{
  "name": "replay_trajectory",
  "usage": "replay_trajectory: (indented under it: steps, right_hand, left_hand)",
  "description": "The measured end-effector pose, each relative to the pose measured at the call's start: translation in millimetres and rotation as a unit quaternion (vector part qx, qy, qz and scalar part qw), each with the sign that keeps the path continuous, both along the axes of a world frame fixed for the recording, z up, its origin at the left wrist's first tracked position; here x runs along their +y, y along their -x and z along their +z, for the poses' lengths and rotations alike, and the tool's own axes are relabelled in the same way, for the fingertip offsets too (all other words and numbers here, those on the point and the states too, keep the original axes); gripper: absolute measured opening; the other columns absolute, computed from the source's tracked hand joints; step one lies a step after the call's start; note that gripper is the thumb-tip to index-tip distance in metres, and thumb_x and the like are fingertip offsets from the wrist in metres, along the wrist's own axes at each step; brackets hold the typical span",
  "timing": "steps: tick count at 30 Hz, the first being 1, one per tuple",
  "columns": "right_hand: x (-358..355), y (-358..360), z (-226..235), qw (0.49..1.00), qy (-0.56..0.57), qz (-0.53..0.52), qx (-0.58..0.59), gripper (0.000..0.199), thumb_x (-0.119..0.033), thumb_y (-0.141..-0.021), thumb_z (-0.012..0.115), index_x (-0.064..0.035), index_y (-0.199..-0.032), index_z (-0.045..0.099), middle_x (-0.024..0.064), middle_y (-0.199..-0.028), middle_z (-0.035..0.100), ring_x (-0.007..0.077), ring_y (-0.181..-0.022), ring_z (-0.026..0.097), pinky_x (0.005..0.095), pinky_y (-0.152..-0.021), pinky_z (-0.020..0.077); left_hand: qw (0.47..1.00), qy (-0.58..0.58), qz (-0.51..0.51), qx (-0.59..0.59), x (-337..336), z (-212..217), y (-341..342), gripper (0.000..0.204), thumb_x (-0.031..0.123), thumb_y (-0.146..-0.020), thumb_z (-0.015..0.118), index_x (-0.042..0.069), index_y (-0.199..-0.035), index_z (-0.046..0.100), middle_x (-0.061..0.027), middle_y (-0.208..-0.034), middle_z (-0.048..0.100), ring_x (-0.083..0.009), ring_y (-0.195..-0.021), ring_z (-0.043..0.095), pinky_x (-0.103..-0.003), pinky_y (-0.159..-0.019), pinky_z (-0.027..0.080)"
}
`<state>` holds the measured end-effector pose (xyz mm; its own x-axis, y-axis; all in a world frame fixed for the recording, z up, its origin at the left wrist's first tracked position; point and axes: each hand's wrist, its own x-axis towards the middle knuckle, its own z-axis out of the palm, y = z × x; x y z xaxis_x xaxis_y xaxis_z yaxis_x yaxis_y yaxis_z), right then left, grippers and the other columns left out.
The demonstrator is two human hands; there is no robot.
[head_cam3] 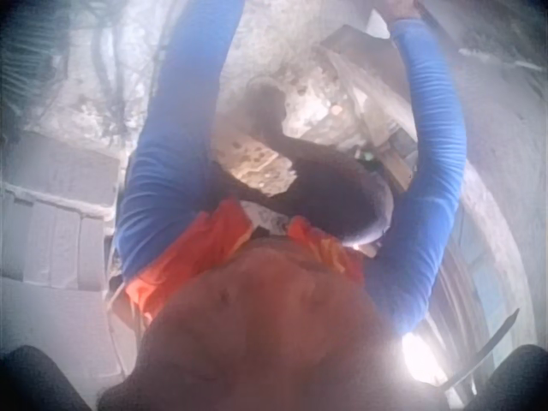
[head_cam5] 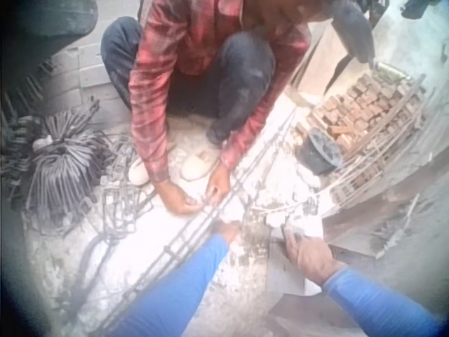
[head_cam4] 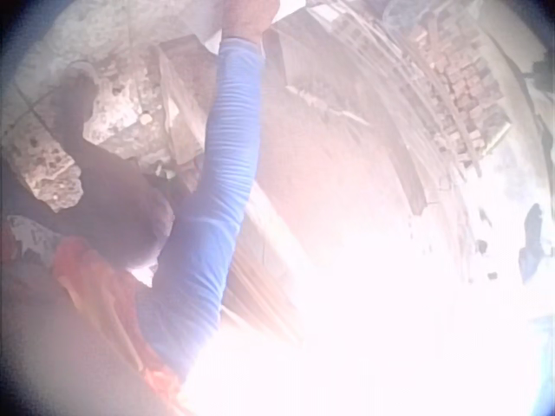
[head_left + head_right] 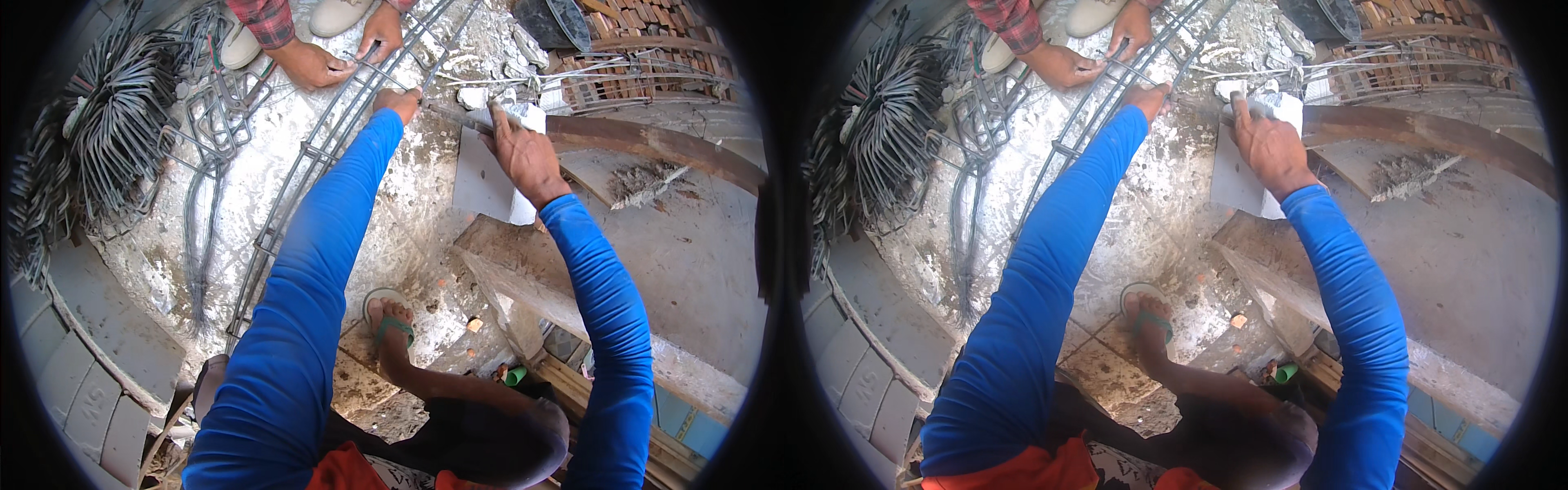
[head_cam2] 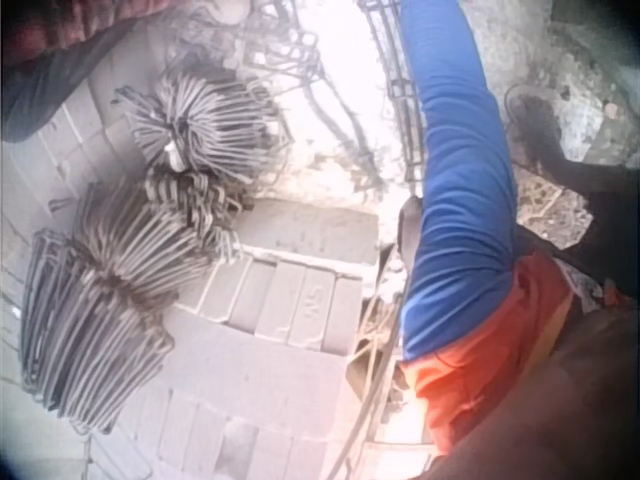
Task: The person assembles a rebar cage by hand, using pliers to twist wire ties around the intersections of steel bars. They work alongside another person on a construction site floor, securing the grid structure.
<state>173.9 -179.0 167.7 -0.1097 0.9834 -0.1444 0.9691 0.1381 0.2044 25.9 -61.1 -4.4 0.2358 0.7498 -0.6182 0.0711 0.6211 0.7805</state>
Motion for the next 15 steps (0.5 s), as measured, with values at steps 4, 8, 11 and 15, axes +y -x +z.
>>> replay_trajectory:
  steps: [4,8,11,15]
  right_hand:
    - [-4,16,1,0.722,0.201,-0.444,0.49,0.042,-0.034,-0.102,0.06,0.0027,-0.121,0.051,0.0092,-0.079,0.061,0.0133,-0.052,0.059,0.0272,-0.045,0.0483]
    - [-16,30,-3,0.658,0.22,-0.493,0.526,0.054,-0.039,-0.095,0.071,0.0061,-0.118,0.052,0.0049,-0.079,0.059,0.0083,-0.056,0.056,0.0236,-0.046,0.0476]
    - [-18,22,-6,0.772,0.304,-0.364,0.424,0.081,-0.05,-0.084,0.077,0.0113,-0.13,0.05,0.0164,-0.092,0.065,0.0217,-0.072,0.065,0.032,-0.065,0.0575]
    - [-33,35,-36,0.991,0.063,-0.12,-0.015,0.066,-0.032,-0.089,0.069,0.0062,-0.138,0.046,0.0266,-0.121,0.06,0.0391,-0.103,0.064,0.0448,-0.09,0.0525]
  left_hand:
    - [1.0,-0.005,0.014,0.01,6,-7,1,0.046,0.036,-0.085,0.077,-0.009,-0.083,0.069,-0.0159,-0.076,0.072,-0.0222,-0.066,0.071,-0.035,-0.066,0.055]
    - [0.999,0.026,0.009,-0.017,5,-11,-6,0.043,0.034,-0.082,0.077,-0.008,-0.082,0.069,-0.0153,-0.074,0.071,-0.0218,-0.063,0.068,-0.034,-0.064,0.054]
    - [0.999,0.031,-0.017,-0.022,4,-12,-4,0.041,0.032,-0.081,0.076,-0.008,-0.081,0.068,-0.0148,-0.071,0.07,-0.022,-0.061,0.066,-0.034,-0.061,0.052]
    - [0.995,0.034,0.002,-0.094,12,-36,-6,0.042,0.032,-0.082,0.074,-0.009,-0.081,0.067,-0.0152,-0.071,0.069,-0.0218,-0.061,0.065,-0.033,-0.061,0.052]
